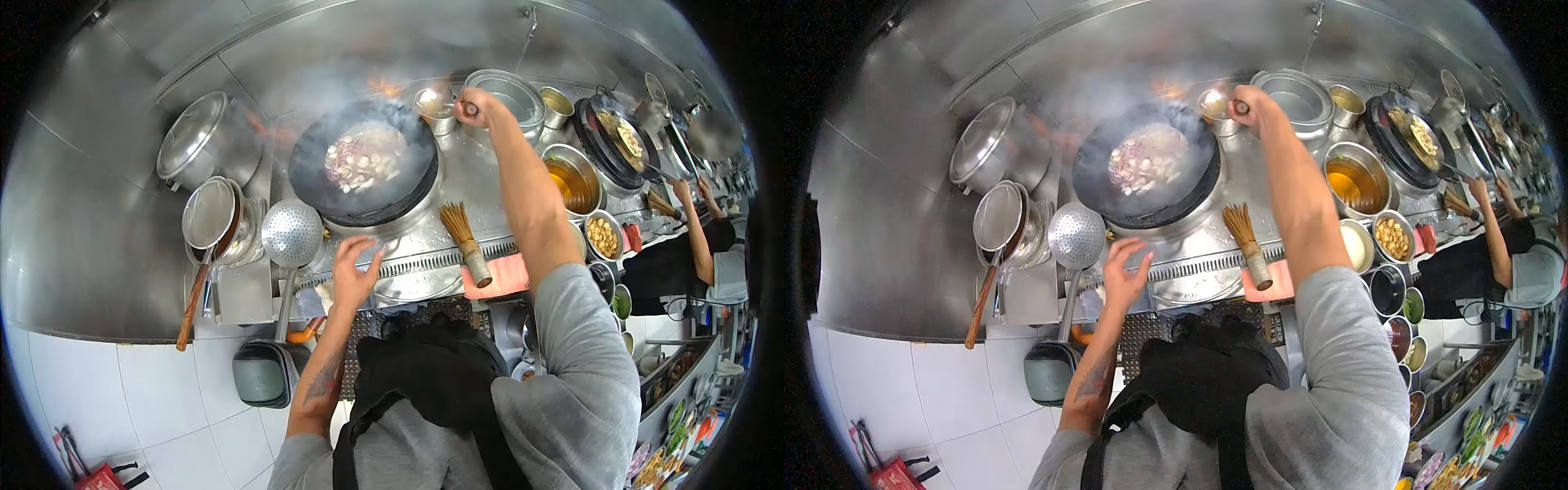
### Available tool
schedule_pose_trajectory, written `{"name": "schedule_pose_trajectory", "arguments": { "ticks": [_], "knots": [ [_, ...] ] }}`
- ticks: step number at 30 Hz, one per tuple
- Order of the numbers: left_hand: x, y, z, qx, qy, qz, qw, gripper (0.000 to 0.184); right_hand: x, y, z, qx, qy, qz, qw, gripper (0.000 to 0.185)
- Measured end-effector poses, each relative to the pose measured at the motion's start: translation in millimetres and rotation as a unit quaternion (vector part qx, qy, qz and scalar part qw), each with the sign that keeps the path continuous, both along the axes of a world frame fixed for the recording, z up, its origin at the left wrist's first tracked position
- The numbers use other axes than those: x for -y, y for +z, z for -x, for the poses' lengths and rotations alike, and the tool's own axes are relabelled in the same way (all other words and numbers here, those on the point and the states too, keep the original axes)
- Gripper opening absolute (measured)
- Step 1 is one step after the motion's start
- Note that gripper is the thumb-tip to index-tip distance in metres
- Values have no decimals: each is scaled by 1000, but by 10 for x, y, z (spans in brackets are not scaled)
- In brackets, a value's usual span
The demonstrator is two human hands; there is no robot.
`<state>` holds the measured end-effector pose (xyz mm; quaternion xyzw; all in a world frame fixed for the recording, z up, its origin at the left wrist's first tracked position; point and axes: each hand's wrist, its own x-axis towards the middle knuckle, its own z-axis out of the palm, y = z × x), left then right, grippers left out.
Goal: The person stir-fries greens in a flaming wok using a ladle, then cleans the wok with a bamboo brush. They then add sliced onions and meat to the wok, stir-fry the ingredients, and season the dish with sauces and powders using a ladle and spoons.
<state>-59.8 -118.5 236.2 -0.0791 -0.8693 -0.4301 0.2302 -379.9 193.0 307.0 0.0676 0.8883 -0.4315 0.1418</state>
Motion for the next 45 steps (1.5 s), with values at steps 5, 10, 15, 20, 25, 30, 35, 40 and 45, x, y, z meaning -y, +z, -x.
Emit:
{"name": "schedule_pose_trajectory", "arguments": {
  "ticks": [5,10,15,20,25,30,35,40,45],
  "knots": [
    [698,-564,-829,72,96,-32,992,18,-149,252,-492,-68,46,-207,975,17],
    [1578,-1653,-2366,225,223,-25,948,18,-999,-343,-793,-213,-61,-322,920,30],
    [1904,-2588,-3912,396,222,20,891,20,-1031,-495,-593,-68,-100,-313,942,28],
    [1828,-2818,-4066,470,332,0,818,14,-783,-15,251,-41,-359,519,775,26],
    [1923,-2667,-3725,440,309,-116,835,17,-398,632,723,-38,-197,314,928,21],
    [2396,-2874,-3496,464,204,-56,860,12,-37,434,-64,-275,-214,-232,908,27],
    [2703,-3323,-3096,346,-92,70,931,22,116,-573,-2019,-357,-212,-177,893,33],
    [2845,-3414,-2795,136,-223,304,916,21,457,-649,-3819,-102,-275,108,950,27],
    [2614,-3482,-2432,427,-281,-90,855,23,341,-829,-4882,55,-274,423,862,26]
  ]
}}
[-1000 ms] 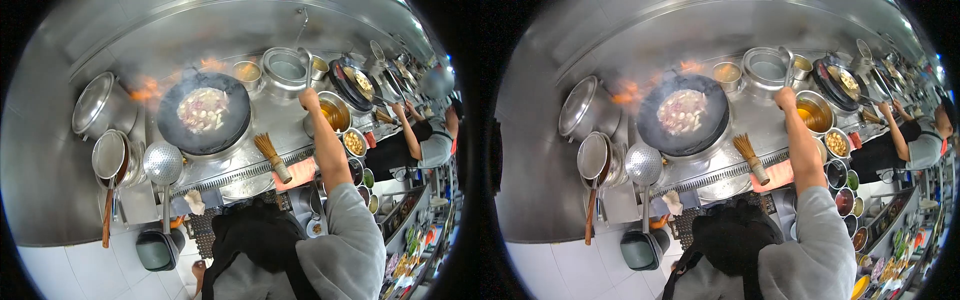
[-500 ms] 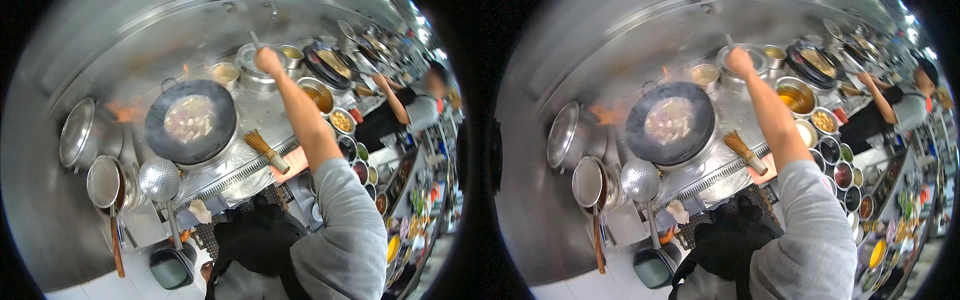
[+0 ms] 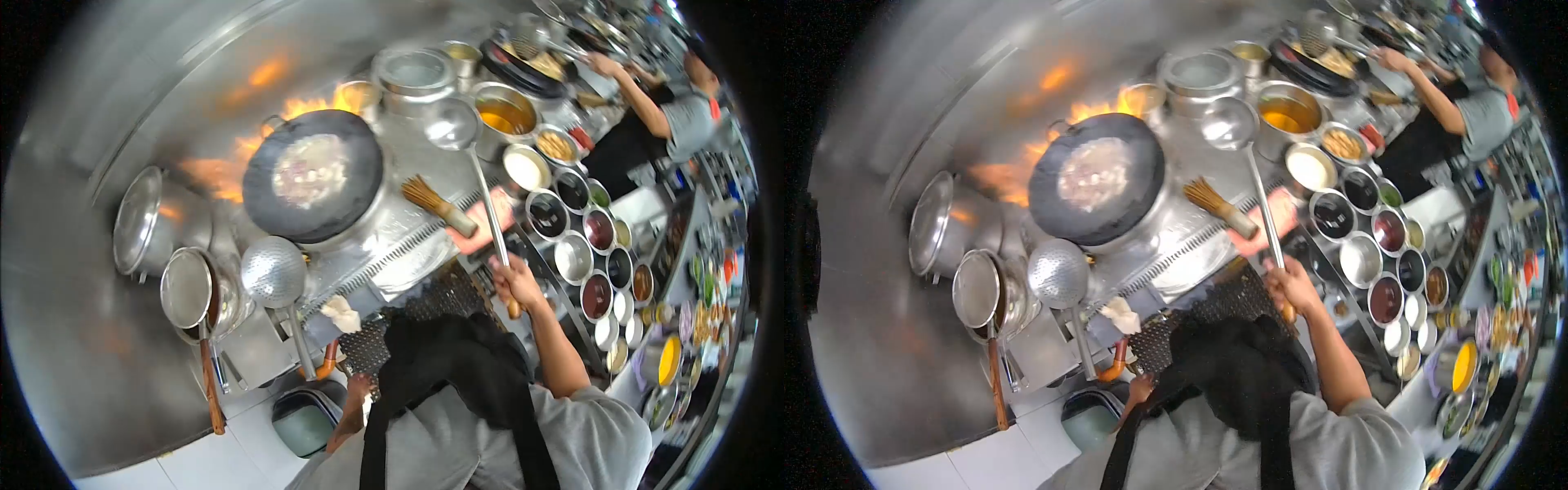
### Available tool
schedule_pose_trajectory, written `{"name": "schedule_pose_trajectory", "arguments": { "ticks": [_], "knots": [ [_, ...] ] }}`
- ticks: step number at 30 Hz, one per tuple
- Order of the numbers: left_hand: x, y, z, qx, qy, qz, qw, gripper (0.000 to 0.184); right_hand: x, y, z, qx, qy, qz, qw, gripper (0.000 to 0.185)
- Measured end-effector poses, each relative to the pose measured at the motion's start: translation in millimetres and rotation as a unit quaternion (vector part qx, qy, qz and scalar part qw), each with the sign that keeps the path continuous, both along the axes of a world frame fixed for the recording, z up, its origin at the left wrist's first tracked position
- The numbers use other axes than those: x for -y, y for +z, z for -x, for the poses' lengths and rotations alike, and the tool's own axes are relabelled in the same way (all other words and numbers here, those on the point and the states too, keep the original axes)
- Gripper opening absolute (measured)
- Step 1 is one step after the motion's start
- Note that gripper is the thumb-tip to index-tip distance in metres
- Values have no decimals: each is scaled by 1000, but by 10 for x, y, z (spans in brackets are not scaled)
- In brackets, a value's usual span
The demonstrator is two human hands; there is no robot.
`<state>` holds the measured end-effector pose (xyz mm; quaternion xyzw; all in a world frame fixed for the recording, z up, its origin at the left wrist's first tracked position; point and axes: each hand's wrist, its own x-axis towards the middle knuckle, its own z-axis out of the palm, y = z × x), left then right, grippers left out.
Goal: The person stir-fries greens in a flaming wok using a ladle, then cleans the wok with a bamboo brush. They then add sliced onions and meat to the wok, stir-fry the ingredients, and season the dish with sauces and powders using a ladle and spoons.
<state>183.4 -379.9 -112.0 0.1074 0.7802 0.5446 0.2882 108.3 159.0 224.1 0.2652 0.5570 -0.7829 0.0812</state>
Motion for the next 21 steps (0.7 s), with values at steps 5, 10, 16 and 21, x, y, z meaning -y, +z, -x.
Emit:
{"name": "schedule_pose_trajectory", "arguments": {
  "ticks": [5,10,16,21],
  "knots": [
    [-392,-79,357,262,38,-85,960,22,-296,265,-649,12,-72,-136,988,24],
    [-1231,428,276,234,90,79,965,23,-953,241,-1435,50,-194,-258,945,46],
    [-1630,714,-121,103,76,157,979,24,-1707,-26,-2044,105,-169,-391,899,33],
    [-1613,957,-237,109,41,178,977,26,-1855,-94,-2093,123,-168,-398,893,28]
  ]
}}
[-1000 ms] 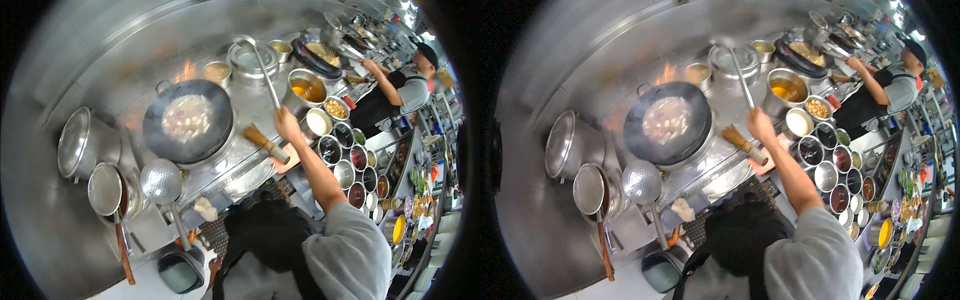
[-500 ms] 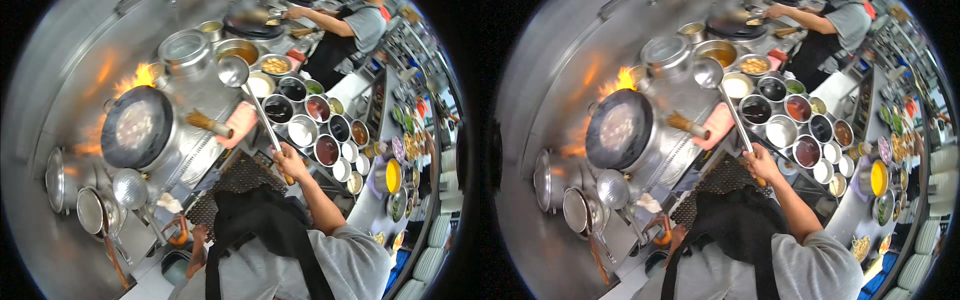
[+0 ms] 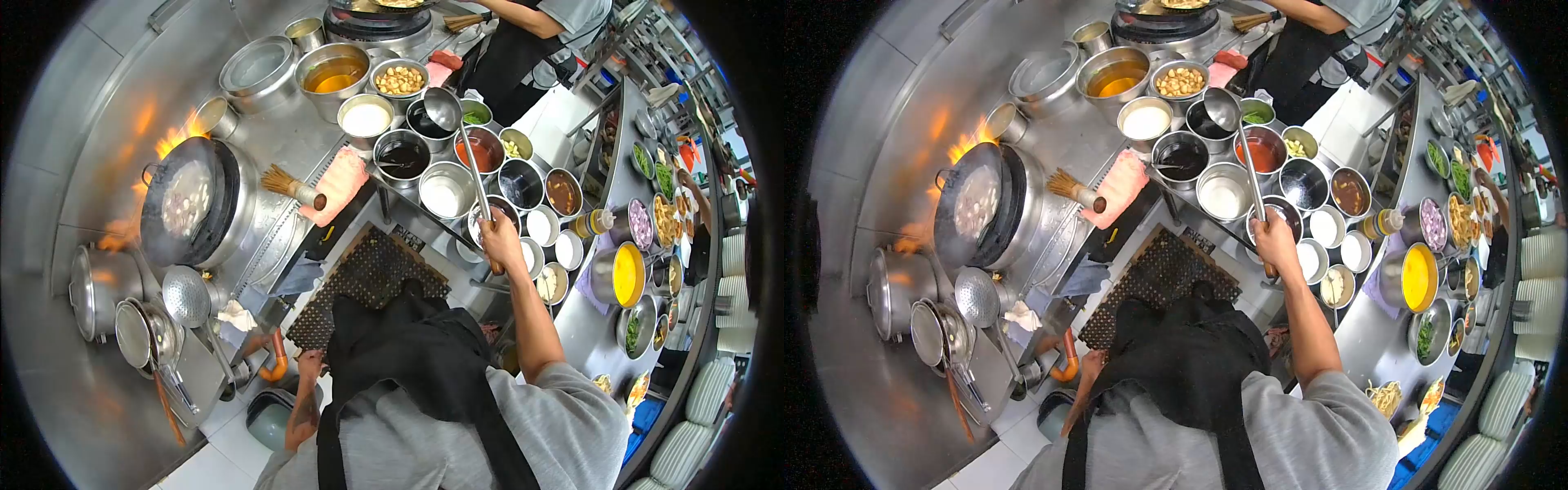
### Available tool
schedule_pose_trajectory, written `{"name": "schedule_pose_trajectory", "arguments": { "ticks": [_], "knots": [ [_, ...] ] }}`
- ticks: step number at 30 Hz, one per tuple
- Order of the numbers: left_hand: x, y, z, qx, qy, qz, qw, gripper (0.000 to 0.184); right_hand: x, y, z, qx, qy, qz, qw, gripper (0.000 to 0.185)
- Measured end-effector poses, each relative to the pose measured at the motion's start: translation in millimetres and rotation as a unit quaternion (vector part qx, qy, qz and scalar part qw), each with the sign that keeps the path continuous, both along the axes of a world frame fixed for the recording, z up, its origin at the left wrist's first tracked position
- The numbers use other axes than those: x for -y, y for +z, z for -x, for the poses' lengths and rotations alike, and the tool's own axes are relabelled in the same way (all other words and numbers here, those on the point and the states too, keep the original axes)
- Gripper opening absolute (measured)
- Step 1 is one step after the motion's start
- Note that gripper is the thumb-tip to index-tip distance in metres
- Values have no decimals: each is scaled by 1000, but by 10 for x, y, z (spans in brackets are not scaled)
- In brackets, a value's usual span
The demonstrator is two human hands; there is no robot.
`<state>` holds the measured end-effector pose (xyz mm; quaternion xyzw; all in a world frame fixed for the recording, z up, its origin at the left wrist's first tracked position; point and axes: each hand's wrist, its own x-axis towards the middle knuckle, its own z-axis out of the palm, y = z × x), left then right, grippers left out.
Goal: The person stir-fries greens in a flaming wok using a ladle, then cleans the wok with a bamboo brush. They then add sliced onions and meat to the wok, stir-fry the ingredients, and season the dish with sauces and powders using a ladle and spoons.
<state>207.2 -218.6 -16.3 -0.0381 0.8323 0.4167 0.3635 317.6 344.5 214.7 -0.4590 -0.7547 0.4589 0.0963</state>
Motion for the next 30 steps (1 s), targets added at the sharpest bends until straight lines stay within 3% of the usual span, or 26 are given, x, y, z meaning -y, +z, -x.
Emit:
{"name": "schedule_pose_trajectory", "arguments": {
  "ticks": [2,5,6,7,8,10,11,13,15,16,19,22,25,27,29,30],
  "knots": [
    [43,51,-32,-27,-21,49,998,26,-33,-57,28,6,9,5,1000,29],
    [482,-507,-1,-31,-55,39,997,26,-48,-43,57,-11,15,54,998,25],
    [637,-786,55,39,6,-33,999,28,-87,-76,54,-105,-28,211,971,24],
    [686,-905,90,109,67,-105,986,29,-111,-87,44,-196,-69,359,910,23],
    [639,-815,94,111,66,-107,986,29,-104,48,18,-237,-68,420,873,23],
    [443,-350,90,20,-6,-54,998,32,-69,175,-35,-266,-59,430,861,24],
    [504,-473,156,22,-9,-56,998,32,-38,224,-47,-296,-50,441,846,26],
    [590,-770,351,265,149,-225,926,30,13,335,-51,-304,-52,425,851,26],
    [487,-508,379,-4,-105,-144,984,27,74,468,-40,-297,-56,422,855,26],
    [368,-264,394,-154,-185,-78,967,26,101,507,-28,-304,-48,425,851,26],
    [364,-433,655,-16,-45,7,999,24,220,667,48,-287,-43,415,863,26],
    [530,-701,792,38,30,-6,999,25,445,868,277,-275,-17,427,861,28],
    [654,-693,844,43,76,-65,994,24,798,1123,701,-265,7,489,831,35],
    [692,-562,826,30,126,-53,990,24,1008,1116,1089,-277,38,571,772,38],
    [838,-432,785,4,89,58,994,21,1253,1091,1575,-244,90,594,761,42],
    [1037,-476,746,0,118,61,991,21,1411,1102,1849,-216,108,570,786,43]
  ]
}}
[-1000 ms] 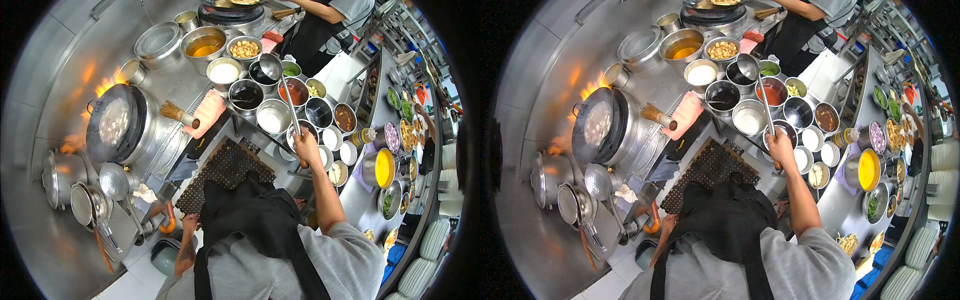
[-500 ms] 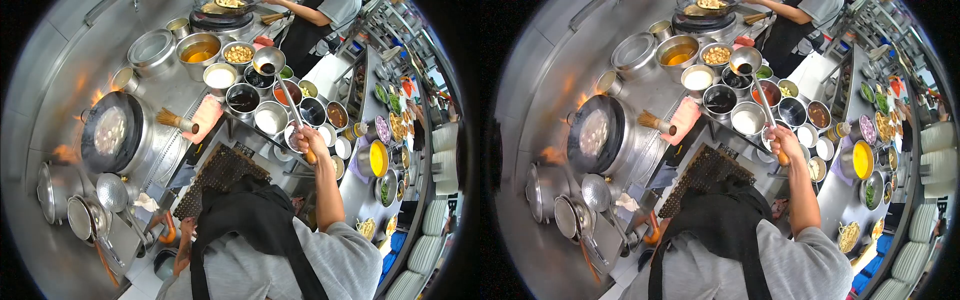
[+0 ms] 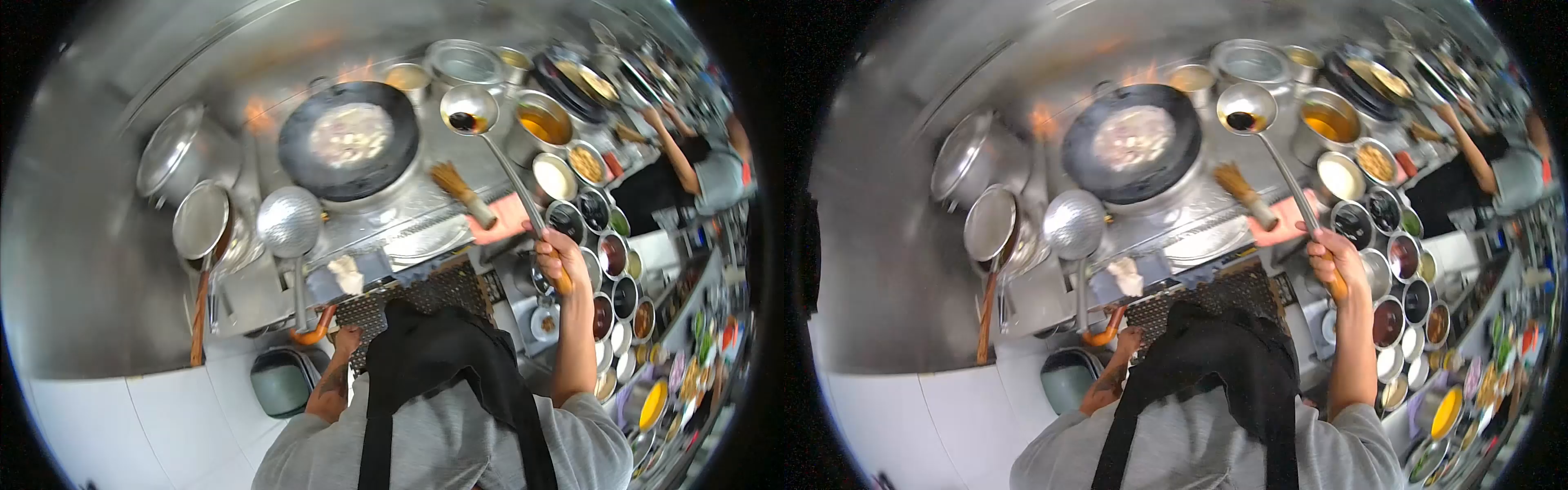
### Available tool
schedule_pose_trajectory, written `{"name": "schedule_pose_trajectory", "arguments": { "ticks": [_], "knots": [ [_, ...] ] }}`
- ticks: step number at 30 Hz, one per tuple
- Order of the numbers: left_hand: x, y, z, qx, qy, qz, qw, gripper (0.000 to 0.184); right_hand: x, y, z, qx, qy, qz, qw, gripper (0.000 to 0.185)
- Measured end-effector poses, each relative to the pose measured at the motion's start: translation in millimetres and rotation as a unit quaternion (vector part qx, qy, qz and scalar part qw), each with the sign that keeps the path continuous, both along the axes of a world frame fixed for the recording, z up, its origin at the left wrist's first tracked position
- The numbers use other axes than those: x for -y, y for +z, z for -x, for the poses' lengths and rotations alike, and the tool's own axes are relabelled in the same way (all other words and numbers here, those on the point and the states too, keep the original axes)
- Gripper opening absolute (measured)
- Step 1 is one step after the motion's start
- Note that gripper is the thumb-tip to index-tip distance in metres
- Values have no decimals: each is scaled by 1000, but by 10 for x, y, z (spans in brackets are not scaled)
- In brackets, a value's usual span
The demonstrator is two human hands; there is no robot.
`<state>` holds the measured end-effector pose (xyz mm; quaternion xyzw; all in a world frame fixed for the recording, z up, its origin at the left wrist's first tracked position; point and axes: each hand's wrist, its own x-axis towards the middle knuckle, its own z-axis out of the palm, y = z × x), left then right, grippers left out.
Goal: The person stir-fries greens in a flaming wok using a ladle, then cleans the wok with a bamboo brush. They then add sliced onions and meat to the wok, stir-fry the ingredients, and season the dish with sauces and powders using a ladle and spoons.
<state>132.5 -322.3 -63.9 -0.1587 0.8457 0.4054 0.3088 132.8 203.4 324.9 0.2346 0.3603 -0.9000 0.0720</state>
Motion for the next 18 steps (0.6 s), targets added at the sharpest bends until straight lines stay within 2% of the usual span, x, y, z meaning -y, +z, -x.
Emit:
{"name": "schedule_pose_trajectory", "arguments": {
  "ticks": [1,2,3,4,5,6,7,9,10,11,12,13,14,15,16,17,18],
  "knots": [
    [208,-174,-51,-170,-155,66,971,20,119,-31,275,-7,42,-15,999,35],
    [377,-312,-146,-324,-308,134,884,20,268,-61,565,2,72,-116,991,29],
    [512,-386,-309,-323,-294,141,888,20,456,-83,857,8,97,-216,972,23],
    [622,-434,-492,-279,-139,62,948,22,645,-84,1127,-7,143,-320,937,20],
    [666,-331,-573,-138,-2,36,990,24,804,-102,1388,-23,184,-419,889,17],
    [707,-221,-651,-12,156,24,987,26,919,-260,1690,-45,199,-483,851,18],
    [844,-282,-812,-97,110,27,989,28,1046,-481,1974,-67,210,-545,809,19],
    [1034,-390,-1288,-150,19,105,983,23,1447,-851,2351,-119,138,-693,697,19],
    [1116,-414,-1509,-178,-23,146,973,22,1644,-852,2400,-91,170,-660,727,21],
    [1013,-92,-1532,-69,-182,265,944,22,1774,-864,2440,-62,202,-623,753,22],
    [989,-14,-1857,-250,-173,262,916,18,1777,-1106,2534,-81,225,-552,799,25],
    [879,87,-1977,-218,-113,219,944,18,1798,-995,2502,-53,257,-487,833,27],
    [951,-371,-2134,-182,-161,231,942,19,1802,-829,2386,-98,249,-547,793,26],
    [837,-261,-2051,-148,-209,241,936,20,1805,-742,2296,-141,239,-602,749,24],
    [767,-258,-2011,-95,-229,265,932,20,1791,-864,2269,-137,240,-600,750,24],
    [706,-239,-1995,-41,-253,288,923,21,1756,-1029,2246,-211,170,-669,692,28],
    [703,-206,-1921,-60,-218,222,949,20,1689,-1135,2213,-280,95,-727,620,32]
  ]
}}
